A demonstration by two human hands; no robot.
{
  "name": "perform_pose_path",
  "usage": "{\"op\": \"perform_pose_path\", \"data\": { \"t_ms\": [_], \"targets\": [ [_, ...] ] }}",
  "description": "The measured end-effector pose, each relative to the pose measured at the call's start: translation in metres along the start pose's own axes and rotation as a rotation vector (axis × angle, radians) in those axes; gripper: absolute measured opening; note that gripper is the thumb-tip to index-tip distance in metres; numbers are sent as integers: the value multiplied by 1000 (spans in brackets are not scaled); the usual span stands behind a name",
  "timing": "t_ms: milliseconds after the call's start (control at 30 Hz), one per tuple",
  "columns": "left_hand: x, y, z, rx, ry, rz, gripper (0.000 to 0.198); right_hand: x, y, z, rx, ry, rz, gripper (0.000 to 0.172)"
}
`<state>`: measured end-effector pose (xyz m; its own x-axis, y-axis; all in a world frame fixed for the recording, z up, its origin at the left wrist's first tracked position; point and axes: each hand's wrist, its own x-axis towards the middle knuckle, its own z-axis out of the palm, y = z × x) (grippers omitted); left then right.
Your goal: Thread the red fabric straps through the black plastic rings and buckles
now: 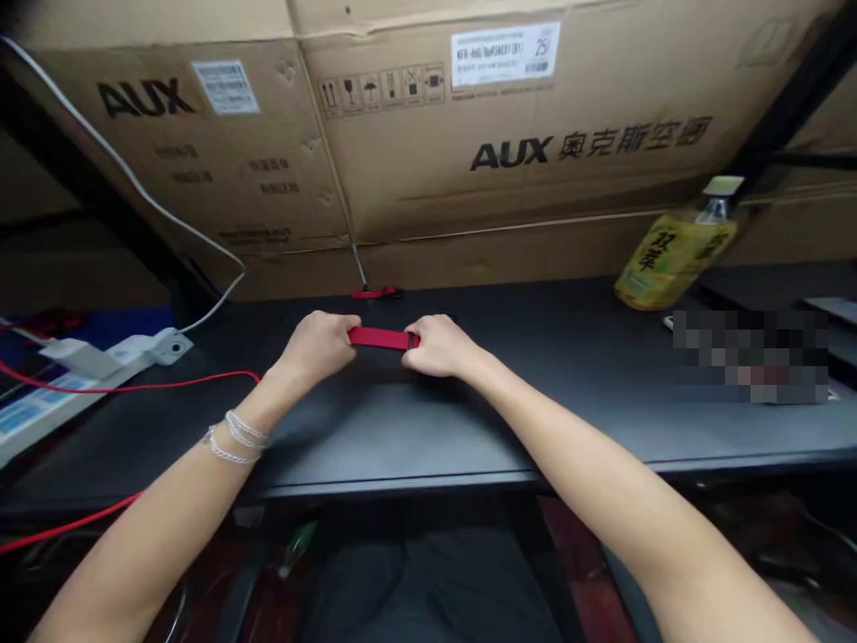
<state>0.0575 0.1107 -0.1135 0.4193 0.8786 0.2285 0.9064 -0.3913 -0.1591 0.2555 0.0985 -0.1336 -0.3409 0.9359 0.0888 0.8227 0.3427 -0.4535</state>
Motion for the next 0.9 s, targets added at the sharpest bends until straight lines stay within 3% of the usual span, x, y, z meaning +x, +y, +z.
{"op": "perform_pose_path", "data": {
  "t_ms": [900],
  "targets": [
    [5, -24, -2, -86, 68, -89, 21, 9, 18, -2, 113, -32, 51, 13]
  ]
}}
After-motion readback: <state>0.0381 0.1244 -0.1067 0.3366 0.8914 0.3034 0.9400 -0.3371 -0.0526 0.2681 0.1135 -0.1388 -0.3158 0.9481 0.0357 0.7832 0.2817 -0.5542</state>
